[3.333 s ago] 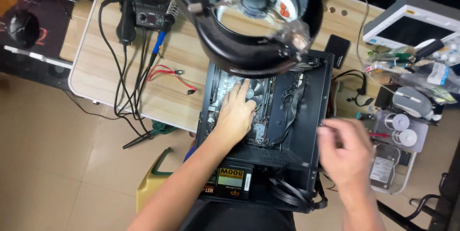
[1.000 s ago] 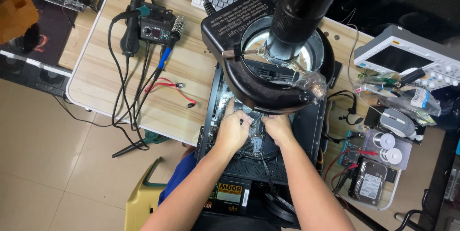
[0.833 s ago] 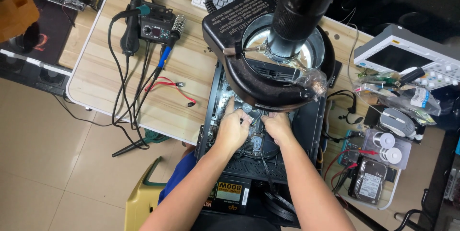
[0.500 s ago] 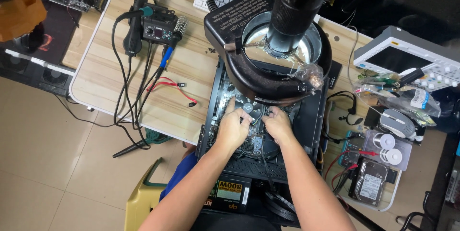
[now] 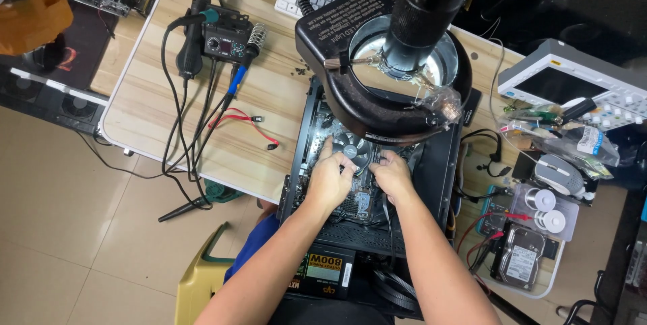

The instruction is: Connecting internal cables and headers to a motherboard and securing components within a desktop computer case using a screwdriver.

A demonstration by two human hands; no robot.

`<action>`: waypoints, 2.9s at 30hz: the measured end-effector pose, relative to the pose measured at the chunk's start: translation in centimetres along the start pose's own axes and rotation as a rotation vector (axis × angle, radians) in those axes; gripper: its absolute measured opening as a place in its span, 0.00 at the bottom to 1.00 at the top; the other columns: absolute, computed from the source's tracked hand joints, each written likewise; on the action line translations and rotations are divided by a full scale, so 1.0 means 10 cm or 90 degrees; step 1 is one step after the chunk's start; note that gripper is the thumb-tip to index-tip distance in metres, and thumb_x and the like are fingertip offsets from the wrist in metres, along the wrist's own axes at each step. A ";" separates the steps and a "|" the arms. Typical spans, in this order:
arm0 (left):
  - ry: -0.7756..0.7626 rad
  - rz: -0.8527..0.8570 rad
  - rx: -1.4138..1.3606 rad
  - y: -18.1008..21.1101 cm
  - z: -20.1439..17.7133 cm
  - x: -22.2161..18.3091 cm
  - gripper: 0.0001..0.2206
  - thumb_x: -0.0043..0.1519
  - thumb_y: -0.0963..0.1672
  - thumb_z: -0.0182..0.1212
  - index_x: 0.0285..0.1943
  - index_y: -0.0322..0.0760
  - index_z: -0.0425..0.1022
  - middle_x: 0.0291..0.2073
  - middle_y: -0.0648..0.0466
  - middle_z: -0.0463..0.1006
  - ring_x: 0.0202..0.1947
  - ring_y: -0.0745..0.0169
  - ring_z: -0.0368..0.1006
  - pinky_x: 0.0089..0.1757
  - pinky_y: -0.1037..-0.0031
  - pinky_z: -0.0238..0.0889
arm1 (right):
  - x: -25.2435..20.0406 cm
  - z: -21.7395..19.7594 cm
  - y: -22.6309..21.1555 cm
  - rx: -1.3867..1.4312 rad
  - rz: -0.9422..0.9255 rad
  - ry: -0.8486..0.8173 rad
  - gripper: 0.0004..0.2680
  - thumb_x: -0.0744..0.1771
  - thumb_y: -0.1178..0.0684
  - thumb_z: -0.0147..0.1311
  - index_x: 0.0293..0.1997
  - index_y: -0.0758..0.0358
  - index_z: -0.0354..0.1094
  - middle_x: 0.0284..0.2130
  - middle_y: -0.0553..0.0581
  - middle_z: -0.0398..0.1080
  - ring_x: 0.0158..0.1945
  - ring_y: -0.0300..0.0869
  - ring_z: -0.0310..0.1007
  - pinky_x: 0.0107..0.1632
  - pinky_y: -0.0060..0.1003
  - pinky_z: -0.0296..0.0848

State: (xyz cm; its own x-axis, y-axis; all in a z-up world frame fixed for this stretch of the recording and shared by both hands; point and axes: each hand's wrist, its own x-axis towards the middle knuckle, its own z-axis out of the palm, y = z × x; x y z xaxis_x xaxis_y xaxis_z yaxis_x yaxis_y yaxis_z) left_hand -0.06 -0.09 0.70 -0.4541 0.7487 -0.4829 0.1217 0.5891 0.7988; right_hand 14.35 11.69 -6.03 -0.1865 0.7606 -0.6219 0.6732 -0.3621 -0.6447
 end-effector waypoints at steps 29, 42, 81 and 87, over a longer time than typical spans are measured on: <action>-0.008 0.189 -0.039 0.25 -0.34 -1.14 0.01 0.64 0.44 0.73 0.39 0.48 0.88 0.36 0.59 0.88 0.41 0.62 0.84 0.46 0.70 0.75 | -0.22 -1.38 1.96 -0.529 -0.186 0.283 0.16 0.69 0.66 0.51 0.65 0.64 0.74 0.53 0.68 0.76 0.59 0.62 0.76 0.60 0.52 0.80; -0.034 -0.070 -0.533 0.40 -0.05 -1.30 0.07 0.64 0.38 0.70 0.47 0.22 0.87 0.38 0.37 0.91 0.40 0.47 0.89 0.45 0.64 0.86 | -2.38 -1.84 0.92 -0.079 -0.469 0.144 0.19 0.63 0.55 0.65 0.63 0.51 0.76 0.41 0.58 0.82 0.29 0.37 0.77 0.29 0.33 0.80; -0.057 0.115 -0.376 0.11 -0.52 -1.58 0.06 0.64 0.43 0.74 0.44 0.35 0.91 0.36 0.52 0.93 0.40 0.68 0.87 0.45 0.75 0.80 | -2.14 -1.91 0.20 0.129 -0.009 -0.178 0.17 0.64 0.64 0.66 0.59 0.78 0.88 0.44 0.68 0.78 0.26 0.51 0.63 0.34 0.41 0.58; -0.089 0.001 -0.382 0.14 -0.61 -1.52 0.06 0.64 0.42 0.73 0.45 0.33 0.90 0.35 0.51 0.92 0.38 0.69 0.87 0.45 0.77 0.83 | -2.13 -1.94 0.24 0.098 -0.272 -0.244 0.14 0.64 0.55 0.65 0.53 0.65 0.77 0.52 0.60 0.74 0.49 0.46 0.76 0.51 0.40 0.69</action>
State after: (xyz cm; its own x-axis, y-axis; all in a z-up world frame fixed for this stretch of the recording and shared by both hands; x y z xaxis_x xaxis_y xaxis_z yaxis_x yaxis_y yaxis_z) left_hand 1.63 -12.49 11.33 -0.3294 0.8061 -0.4917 -0.4138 0.3449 0.8425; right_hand 33.83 5.12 14.30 -0.6823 0.6181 -0.3905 0.3752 -0.1625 -0.9126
